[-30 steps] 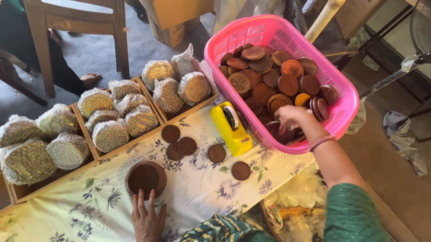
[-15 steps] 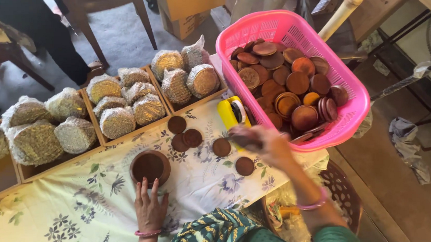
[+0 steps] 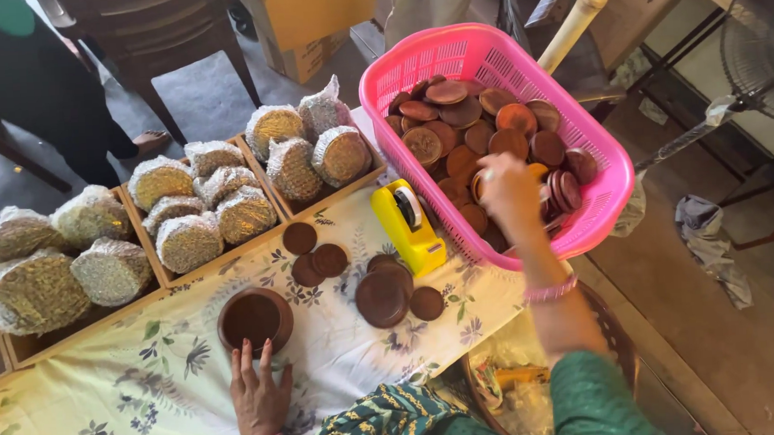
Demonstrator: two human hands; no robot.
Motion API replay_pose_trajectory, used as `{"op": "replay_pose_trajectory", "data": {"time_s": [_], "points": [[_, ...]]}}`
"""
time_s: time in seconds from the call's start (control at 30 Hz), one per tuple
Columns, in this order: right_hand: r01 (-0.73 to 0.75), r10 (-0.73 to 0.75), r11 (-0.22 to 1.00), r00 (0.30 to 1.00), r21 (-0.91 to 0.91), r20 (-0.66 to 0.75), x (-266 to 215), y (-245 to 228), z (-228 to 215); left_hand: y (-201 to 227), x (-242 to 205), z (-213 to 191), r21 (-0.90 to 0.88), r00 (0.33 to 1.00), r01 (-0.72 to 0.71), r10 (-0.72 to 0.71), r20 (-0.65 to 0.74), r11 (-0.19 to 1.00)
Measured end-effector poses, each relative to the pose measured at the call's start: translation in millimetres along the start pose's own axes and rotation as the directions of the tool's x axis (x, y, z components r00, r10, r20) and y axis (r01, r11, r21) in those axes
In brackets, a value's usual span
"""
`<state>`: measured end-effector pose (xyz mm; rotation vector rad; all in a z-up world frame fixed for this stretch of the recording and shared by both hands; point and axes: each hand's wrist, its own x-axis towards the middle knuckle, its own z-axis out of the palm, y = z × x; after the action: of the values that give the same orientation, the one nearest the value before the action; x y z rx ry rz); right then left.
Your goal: The person wipes multiple round copper-colored lids with a cloth, one at a time, then places them on the table. The person retrieves bubble wrap from a basket and begins wrapping a stack of the cleaned lids.
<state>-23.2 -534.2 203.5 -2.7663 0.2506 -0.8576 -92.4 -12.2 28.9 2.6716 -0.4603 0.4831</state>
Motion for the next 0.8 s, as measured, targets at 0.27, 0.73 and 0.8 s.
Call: {"op": "replay_pose_trajectory", "data": {"time_s": [0.27,0.73,0.8], "points": [[-0.298,0.603,0.783,0.575,-0.545,0.552,17.7,150.1,82.9,-1.2,-2.4,3.9,0.021,0.999,0.032,-0.033,0.018,0.999],[-0.048,0.198,0.891,0.936,-0.452,0.291,54.3,141.5,141.8,-39.5,-17.4,61.6,0.028,0.98,-0.061,0.065,-0.187,0.998],[-0.038,0.174,0.914,0.936,-0.404,0.306,69.2,151.7,165.4,-60.0,-25.5,88.2,0.025,0.968,-0.092,0.095,-0.234,0.995]]}}
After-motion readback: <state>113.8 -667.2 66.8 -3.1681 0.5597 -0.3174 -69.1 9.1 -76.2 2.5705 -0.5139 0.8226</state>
